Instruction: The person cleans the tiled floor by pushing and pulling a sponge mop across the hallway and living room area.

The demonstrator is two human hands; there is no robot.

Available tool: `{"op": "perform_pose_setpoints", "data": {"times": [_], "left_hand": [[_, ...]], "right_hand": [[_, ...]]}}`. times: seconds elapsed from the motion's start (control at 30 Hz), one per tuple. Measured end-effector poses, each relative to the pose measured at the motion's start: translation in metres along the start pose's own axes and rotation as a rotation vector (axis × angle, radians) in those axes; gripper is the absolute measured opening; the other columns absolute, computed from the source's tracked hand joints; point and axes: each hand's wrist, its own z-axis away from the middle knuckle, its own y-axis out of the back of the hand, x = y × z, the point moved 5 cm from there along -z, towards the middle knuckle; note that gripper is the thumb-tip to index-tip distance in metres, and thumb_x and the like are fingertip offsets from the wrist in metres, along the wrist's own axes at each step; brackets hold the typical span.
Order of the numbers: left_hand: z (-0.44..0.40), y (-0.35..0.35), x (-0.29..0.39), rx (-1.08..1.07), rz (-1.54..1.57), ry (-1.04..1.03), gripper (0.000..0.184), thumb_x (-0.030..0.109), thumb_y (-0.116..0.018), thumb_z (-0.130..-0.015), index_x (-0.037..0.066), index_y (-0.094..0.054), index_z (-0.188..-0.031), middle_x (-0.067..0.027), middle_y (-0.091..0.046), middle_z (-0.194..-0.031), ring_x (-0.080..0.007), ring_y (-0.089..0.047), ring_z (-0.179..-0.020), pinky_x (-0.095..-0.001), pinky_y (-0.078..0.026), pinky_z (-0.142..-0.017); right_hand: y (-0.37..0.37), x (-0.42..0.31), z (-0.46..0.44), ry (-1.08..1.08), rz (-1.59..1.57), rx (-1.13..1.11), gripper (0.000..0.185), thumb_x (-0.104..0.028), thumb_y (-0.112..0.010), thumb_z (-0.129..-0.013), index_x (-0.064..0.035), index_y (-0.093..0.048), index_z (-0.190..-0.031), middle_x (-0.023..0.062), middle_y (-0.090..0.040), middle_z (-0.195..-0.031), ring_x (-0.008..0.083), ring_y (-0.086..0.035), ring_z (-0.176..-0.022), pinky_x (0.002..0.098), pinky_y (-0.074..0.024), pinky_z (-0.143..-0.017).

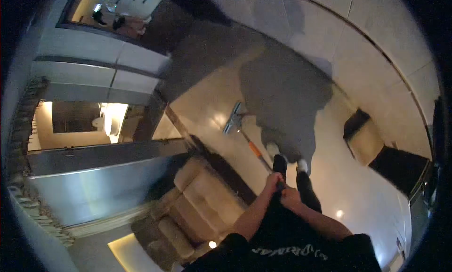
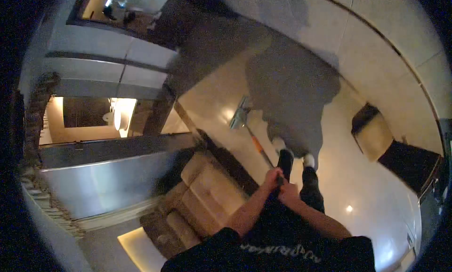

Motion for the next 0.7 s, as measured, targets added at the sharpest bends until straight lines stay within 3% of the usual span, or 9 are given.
{"op": "perform_pose_setpoints", "data": {"times": [0.07, 0.13, 0.23, 0.3, 0.37, 0.43, 0.53, 0.63, 0.7], "left_hand": [[-0.016, 0.023, 0.047, -0.189, 0.272, -0.065, 0.025, 0.026, -0.055, -0.073, 0.002, -0.053, -0.066, -0.0093, -0.054, -0.056, -0.0216, -0.056, -0.057, -0.0291, -0.046, -0.052], [-0.037, 0.051, 0.111, -0.008, -0.143, -0.069, 0.027, 0.029, -0.052, -0.077, 0.004, -0.054, -0.07, -0.008, -0.055, -0.059, -0.0197, -0.057, -0.059, -0.0279, -0.047, -0.054], [-0.05, 0.089, 0.192, 0.158, -0.601, 0.604, 0.027, 0.031, -0.049, -0.08, 0.005, -0.054, -0.074, -0.0059, -0.057, -0.065, -0.0161, -0.056, -0.061, -0.0256, -0.047, -0.055], [-0.042, 0.087, 0.271, 0.008, 0.095, 0.104, 0.026, 0.031, -0.049, -0.08, 0.005, -0.054, -0.074, -0.0041, -0.055, -0.063, -0.0134, -0.054, -0.056, -0.0248, -0.045, -0.05], [-0.037, 0.096, 0.306, -0.056, 0.72, -0.179, 0.022, 0.029, -0.048, -0.08, 0.009, -0.054, -0.073, -0.0005, -0.046, -0.05, -0.0118, -0.044, -0.043, -0.0247, -0.038, -0.041], [-0.022, 0.096, 0.312, 0.029, 0.587, -0.229, 0.021, 0.028, -0.047, -0.08, 0.01, -0.053, -0.072, 0.0004, -0.04, -0.048, -0.0116, -0.04, -0.041, -0.0249, -0.035, -0.04], [-0.004, 0.114, 0.217, 0.274, 0.267, -0.195, 0.021, 0.027, -0.044, -0.081, 0.01, -0.051, -0.071, 0.0002, -0.038, -0.05, -0.0127, -0.039, -0.042, -0.0259, -0.035, -0.041], [0.027, 0.149, 0.052, 0.399, -0.778, -0.087, 0.022, 0.028, -0.044, -0.08, 0.008, -0.053, -0.074, -0.0041, -0.047, -0.059, -0.0176, -0.047, -0.05, -0.0315, -0.04, -0.047], [0.078, 0.17, -0.072, 0.323, -0.886, 0.307, 0.023, 0.029, -0.046, -0.079, 0.008, -0.054, -0.078, -0.0063, -0.052, -0.063, -0.0199, -0.051, -0.055, -0.0331, -0.042, -0.052]], "right_hand": [[0.014, -0.022, -0.055, 0.017, -0.049, 0.085, 0.036, -0.016, -0.049, -0.069, -0.0053, -0.049, -0.104, 0.022, -0.055, -0.076, 0.0355, -0.055, -0.074, 0.0409, -0.045, -0.067], [0.042, -0.057, -0.099, 0.011, 0.016, 0.131, 0.023, -0.02, -0.05, -0.067, -0.0025, -0.06, -0.077, 0.0154, -0.058, -0.075, 0.0356, -0.057, -0.066, 0.0397, -0.047, -0.064], [0.1, -0.098, -0.133, -0.05, 0.07, 0.253, 0.024, -0.022, -0.049, -0.068, -0.0013, -0.06, -0.071, 0.0149, -0.058, -0.067, 0.0316, -0.058, -0.062, 0.0372, -0.0483, -0.058], [0.118, -0.115, -0.139, 0.402, 0.577, -0.063, 0.016, -0.012, -0.05, -0.066, 0.0029, -0.055, -0.071, 0.0188, -0.058, -0.072, 0.0299, -0.059, -0.068, 0.0387, -0.0467, -0.057], [0.099, -0.024, -0.174, -0.221, -0.221, -0.257, 0.012, -0.012, -0.055, -0.065, 0.0003, -0.054, -0.066, 0.0136, -0.055, -0.062, 0.0244, -0.057, -0.057, 0.0372, -0.0459, -0.049], [0.081, 0.052, -0.181, -0.363, -0.549, -0.399, 0.012, -0.014, -0.058, -0.066, -0.0037, -0.052, -0.063, 0.0097, -0.051, -0.055, 0.0201, -0.053, -0.047, 0.0351, -0.0442, -0.043], [0.045, 0.128, -0.137, 0.416, -0.156, -0.292, 0.019, -0.022, -0.06, -0.07, -0.0038, -0.053, -0.066, 0.0079, -0.048, -0.052, 0.0179, -0.049, -0.042, 0.0308, -0.0417, -0.039], [-0.007, 0.211, -0.116, -0.197, -0.256, -0.409, 0.026, -0.027, -0.061, -0.071, -0.0019, -0.054, -0.073, 0.0062, -0.048, -0.05, 0.0158, -0.046, -0.038, 0.0274, -0.0393, -0.037], [-0.023, 0.177, -0.071, -0.004, 0.028, -0.325, 0.026, -0.028, -0.058, -0.073, -0.0018, -0.055, -0.077, 0.0051, -0.048, -0.052, 0.0151, -0.046, -0.042, 0.0292, -0.0367, -0.039]]}}
